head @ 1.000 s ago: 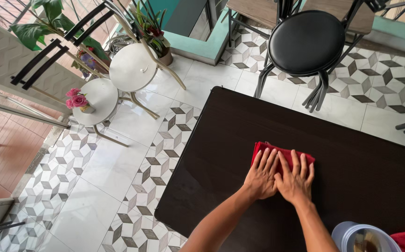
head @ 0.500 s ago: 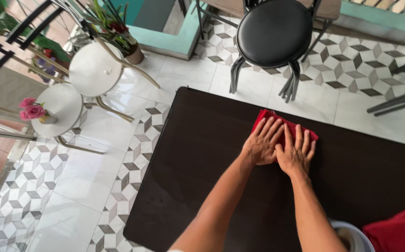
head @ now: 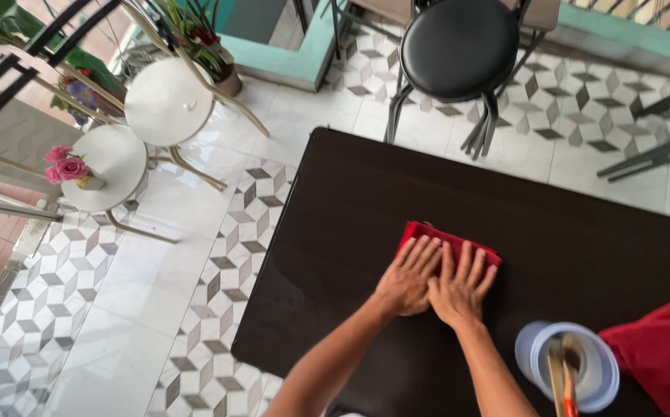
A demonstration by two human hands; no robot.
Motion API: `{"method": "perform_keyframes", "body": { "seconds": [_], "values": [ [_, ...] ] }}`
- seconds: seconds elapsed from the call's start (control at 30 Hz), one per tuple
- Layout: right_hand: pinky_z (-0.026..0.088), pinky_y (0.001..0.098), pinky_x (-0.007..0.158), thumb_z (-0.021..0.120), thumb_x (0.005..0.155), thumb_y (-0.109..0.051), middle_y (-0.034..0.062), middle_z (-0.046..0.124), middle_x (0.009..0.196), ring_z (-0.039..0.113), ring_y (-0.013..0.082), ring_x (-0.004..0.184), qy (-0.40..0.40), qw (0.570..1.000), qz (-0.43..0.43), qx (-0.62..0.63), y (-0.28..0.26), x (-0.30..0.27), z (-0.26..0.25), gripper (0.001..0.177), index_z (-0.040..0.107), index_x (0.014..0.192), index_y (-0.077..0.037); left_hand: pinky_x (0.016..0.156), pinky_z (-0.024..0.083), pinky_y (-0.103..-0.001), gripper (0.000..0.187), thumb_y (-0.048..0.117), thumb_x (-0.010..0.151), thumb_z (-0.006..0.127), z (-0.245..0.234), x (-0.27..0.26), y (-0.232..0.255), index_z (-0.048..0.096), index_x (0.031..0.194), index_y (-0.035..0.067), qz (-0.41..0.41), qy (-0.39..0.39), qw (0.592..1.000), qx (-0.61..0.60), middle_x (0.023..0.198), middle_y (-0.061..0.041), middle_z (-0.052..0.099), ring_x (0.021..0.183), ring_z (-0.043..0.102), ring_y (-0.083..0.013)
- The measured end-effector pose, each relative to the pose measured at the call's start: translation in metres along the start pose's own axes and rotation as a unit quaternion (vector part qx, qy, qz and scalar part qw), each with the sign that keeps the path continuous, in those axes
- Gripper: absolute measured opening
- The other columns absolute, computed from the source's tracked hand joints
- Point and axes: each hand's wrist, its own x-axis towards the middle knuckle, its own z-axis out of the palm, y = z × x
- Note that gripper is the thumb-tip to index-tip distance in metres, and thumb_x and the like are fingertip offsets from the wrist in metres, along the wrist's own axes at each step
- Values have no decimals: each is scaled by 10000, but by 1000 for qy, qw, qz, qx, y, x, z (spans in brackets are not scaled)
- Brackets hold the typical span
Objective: The person folds red cloths on a dark table, sprays a liquid from a bottle onto the surface, and continues folding the cloths.
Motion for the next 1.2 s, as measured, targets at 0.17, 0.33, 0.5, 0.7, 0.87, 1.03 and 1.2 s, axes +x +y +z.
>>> {"method": "perform_keyframes", "body": {
  "seconds": [0.17, 0.33, 0.5, 0.7, 0.87, 1.03, 1.2],
  "values": [
    [-66, 717, 1154, 528, 914, -467, 249, 5, 1672, -54, 507, 1522, -47, 997, -56, -9, -69, -2, -2, 847, 159, 1624, -190, 1291, 39, -476, 772, 383, 960, 421, -19, -52, -37, 284, 1596, -34, -62, -31, 997, -42, 1690, -180, 228, 1590, 109, -320],
    [-22, 718, 1177, 573, 876, -447, 226, 77, 1676, 24, 487, 1534, -5, 995, -98, 30, -80, 47, -2, 834, 234, 1614, -258, 1293, 37, -499, 789, 389, 958, 420, 0, -22, -76, 263, 1597, -46, -75, -9, 997, -17, 1703, -196, 202, 1598, 108, -330],
    [-1, 646, 1224, 574, 895, -440, 133, 130, 1709, 58, 388, 1570, -15, 992, -120, 22, -35, 115, -1, 802, 246, 1619, -330, 1263, 5, -553, 842, 420, 939, 420, 15, 49, -83, 211, 1591, -70, -129, -29, 991, 29, 1688, -250, 143, 1579, 74, -411],
    [-8, 614, 1235, 514, 905, -408, 104, 100, 1728, 45, 328, 1591, -9, 993, -103, 59, 71, 162, -3, 789, 218, 1630, -308, 1210, -49, -644, 848, 499, 963, 354, 11, 166, -27, 82, 1624, 42, -163, -217, 950, 155, 1700, -219, 19, 1549, -26, -476],
    [-68, 652, 1199, 447, 915, -399, 56, -1, 1739, -37, 303, 1594, -52, 995, 37, 70, 131, 145, -21, 790, 143, 1638, -315, 1204, -38, -659, 840, 523, 984, 365, 18, 211, 17, 96, 1642, 74, -58, -171, 972, 151, 1707, -212, 42, 1555, -14, -470],
    [-134, 697, 1153, 405, 937, -443, 112, -100, 1710, -138, 349, 1563, -76, 985, 138, 72, 118, 105, -27, 798, 57, 1639, -290, 1144, 20, -787, 812, 519, 950, 410, 14, 177, 25, 182, 1628, 136, 20, -136, 986, 89, 1709, -140, 103, 1578, 31, -399],
    [-137, 729, 1131, 401, 938, -476, 173, -92, 1700, -144, 400, 1554, -48, 990, 123, 38, 89, 47, -12, 808, 73, 1635, -234, 1199, 18, -747, 787, 519, 967, 420, 13, 110, 32, 241, 1634, 142, 38, -75, 992, 99, 1721, -141, 160, 1603, 79, -359]
  ]
}}
